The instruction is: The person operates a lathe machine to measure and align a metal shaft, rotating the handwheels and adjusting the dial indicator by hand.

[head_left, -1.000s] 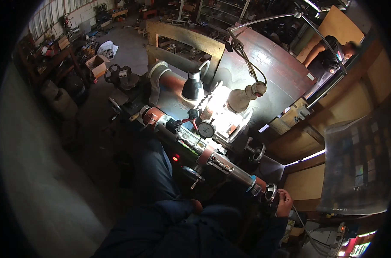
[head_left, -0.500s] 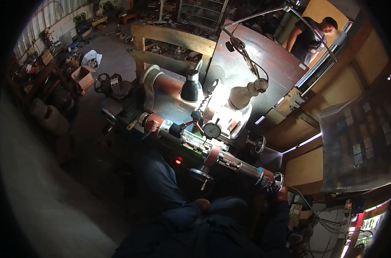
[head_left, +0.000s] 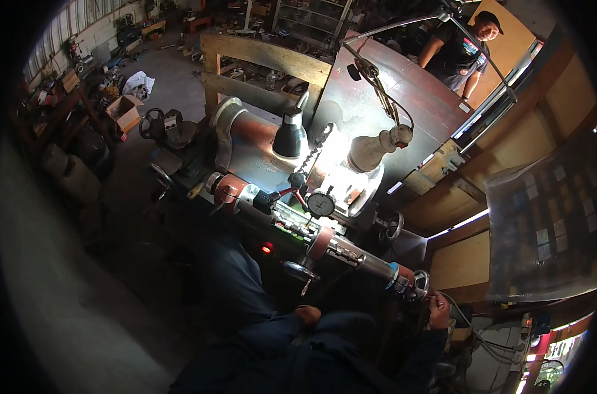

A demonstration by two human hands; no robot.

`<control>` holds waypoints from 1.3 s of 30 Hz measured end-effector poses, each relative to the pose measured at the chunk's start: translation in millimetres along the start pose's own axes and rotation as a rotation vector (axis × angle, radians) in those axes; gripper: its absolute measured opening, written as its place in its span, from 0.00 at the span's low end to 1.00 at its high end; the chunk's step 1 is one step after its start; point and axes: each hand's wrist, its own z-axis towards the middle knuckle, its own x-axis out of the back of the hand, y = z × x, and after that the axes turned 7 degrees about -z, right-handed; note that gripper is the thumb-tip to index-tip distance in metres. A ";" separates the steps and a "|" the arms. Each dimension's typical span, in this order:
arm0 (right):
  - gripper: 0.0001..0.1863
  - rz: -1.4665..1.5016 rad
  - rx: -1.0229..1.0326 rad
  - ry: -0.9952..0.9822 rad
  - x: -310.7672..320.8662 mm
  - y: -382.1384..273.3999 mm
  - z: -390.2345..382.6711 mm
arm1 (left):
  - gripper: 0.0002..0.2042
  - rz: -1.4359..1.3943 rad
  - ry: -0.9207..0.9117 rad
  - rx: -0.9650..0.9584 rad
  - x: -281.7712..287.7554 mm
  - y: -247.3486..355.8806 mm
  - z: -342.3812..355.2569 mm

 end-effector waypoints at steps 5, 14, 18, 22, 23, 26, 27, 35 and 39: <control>0.13 -0.028 0.040 0.136 -5.8 -10.5 16.6 | 0.12 -0.104 -0.085 0.074 27.4 16.2 -8.1; 0.18 0.103 -0.035 0.106 -17.0 27.5 69.0 | 0.13 -0.060 -0.030 -0.027 17.3 11.6 2.4; 0.14 0.017 -0.136 -0.025 -17.7 53.0 71.2 | 0.14 0.040 -0.190 0.151 20.0 18.6 9.1; 0.11 -0.078 -0.020 -0.040 -19.6 60.8 54.4 | 0.14 0.002 -0.122 0.072 18.9 14.7 5.3; 0.11 -0.072 -0.024 -0.035 -19.7 63.0 51.4 | 0.14 -0.003 -0.113 0.067 19.7 14.4 5.0; 0.15 -0.203 -0.108 -0.124 -14.0 74.5 46.6 | 0.14 -0.009 -0.141 0.074 24.2 16.4 5.5; 0.15 -0.076 -0.319 -0.128 -11.2 80.0 48.5 | 0.14 -0.027 -0.184 0.120 25.5 18.5 6.1; 0.19 -0.422 0.101 0.000 14.5 91.9 38.3 | 0.12 -0.048 -0.113 0.027 34.3 20.7 -4.4; 0.13 -0.517 0.183 0.529 12.9 35.0 27.6 | 0.12 -0.074 -0.160 0.087 42.6 28.6 -11.4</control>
